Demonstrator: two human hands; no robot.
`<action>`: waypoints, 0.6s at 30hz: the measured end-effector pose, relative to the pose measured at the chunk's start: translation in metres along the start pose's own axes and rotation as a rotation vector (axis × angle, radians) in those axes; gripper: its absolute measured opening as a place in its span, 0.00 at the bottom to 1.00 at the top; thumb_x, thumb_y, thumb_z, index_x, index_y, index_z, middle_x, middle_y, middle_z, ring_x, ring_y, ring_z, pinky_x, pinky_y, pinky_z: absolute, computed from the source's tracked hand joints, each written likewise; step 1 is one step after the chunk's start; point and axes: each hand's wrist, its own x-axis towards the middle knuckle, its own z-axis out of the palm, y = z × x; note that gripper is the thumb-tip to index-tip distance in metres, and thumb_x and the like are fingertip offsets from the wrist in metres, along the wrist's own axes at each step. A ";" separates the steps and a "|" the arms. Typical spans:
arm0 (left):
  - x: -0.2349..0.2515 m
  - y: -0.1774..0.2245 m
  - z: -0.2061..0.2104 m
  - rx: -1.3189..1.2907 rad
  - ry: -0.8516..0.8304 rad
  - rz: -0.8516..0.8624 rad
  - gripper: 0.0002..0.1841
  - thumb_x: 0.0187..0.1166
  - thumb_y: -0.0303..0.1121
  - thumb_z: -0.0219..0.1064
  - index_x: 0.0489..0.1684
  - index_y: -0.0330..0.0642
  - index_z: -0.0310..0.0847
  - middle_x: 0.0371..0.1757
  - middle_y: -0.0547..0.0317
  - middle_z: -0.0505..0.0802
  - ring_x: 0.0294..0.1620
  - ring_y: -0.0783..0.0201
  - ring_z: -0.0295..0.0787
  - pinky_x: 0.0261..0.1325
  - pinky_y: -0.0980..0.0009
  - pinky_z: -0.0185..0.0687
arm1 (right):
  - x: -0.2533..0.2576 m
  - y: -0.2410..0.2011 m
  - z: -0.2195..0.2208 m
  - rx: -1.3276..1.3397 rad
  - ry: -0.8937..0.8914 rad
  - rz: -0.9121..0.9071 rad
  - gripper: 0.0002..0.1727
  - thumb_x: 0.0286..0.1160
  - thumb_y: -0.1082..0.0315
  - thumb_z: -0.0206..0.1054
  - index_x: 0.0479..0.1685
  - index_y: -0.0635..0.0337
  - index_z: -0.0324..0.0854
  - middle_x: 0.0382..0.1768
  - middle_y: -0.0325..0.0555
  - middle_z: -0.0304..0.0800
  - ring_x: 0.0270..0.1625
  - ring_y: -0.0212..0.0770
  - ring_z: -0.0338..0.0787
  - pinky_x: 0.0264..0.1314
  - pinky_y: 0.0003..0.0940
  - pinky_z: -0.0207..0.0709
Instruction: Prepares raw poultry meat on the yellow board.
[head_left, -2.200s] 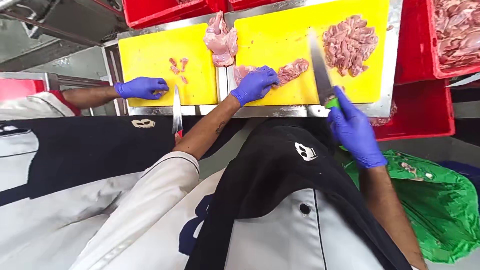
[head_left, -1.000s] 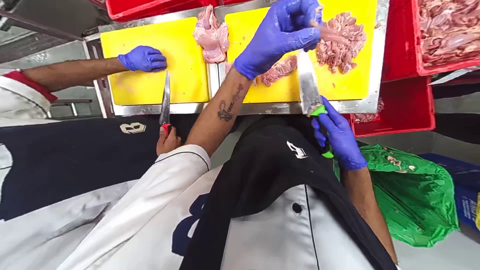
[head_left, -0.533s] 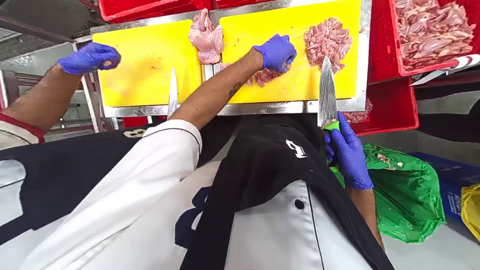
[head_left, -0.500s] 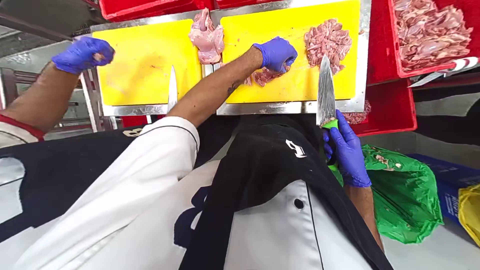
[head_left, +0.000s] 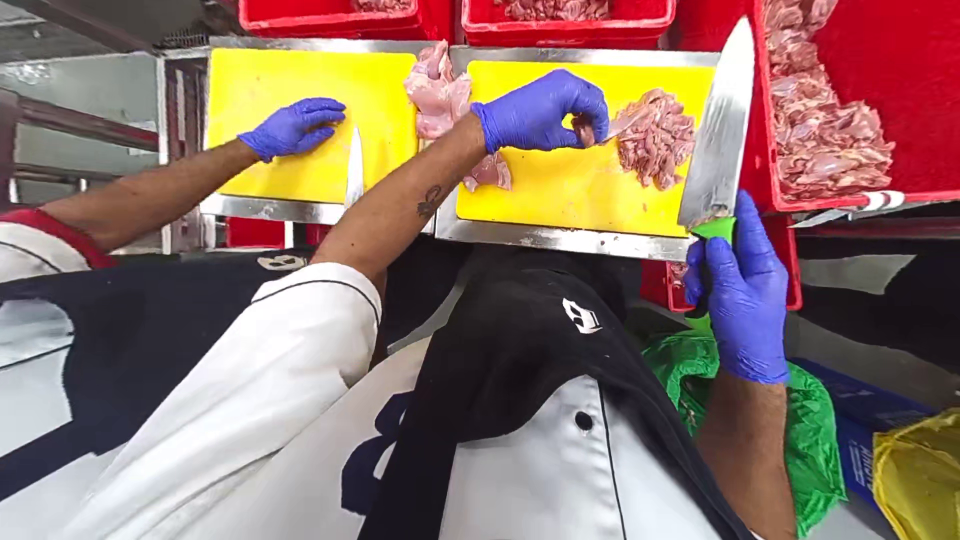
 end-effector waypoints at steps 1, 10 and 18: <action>-0.014 -0.009 0.017 0.081 -0.012 -0.037 0.07 0.74 0.24 0.70 0.44 0.39 0.93 0.46 0.51 0.95 0.55 0.57 0.91 0.66 0.59 0.84 | 0.004 0.000 0.008 -0.037 0.011 -0.025 0.33 0.91 0.67 0.53 0.95 0.50 0.52 0.35 0.39 0.85 0.19 0.32 0.80 0.17 0.25 0.77; -0.101 -0.038 0.099 0.166 0.202 -0.354 0.12 0.81 0.37 0.66 0.44 0.40 0.94 0.54 0.50 0.96 0.67 0.53 0.88 0.77 0.56 0.78 | 0.018 0.097 0.059 0.018 -0.298 0.343 0.31 0.92 0.63 0.51 0.94 0.46 0.56 0.35 0.40 0.87 0.17 0.33 0.76 0.15 0.28 0.74; -0.079 -0.036 0.108 0.155 0.362 -0.630 0.14 0.78 0.36 0.69 0.56 0.39 0.89 0.57 0.49 0.93 0.63 0.53 0.89 0.71 0.58 0.82 | 0.003 0.034 0.077 -0.936 -0.359 -0.056 0.30 0.91 0.60 0.47 0.93 0.45 0.59 0.38 0.56 0.92 0.37 0.56 0.92 0.44 0.57 0.83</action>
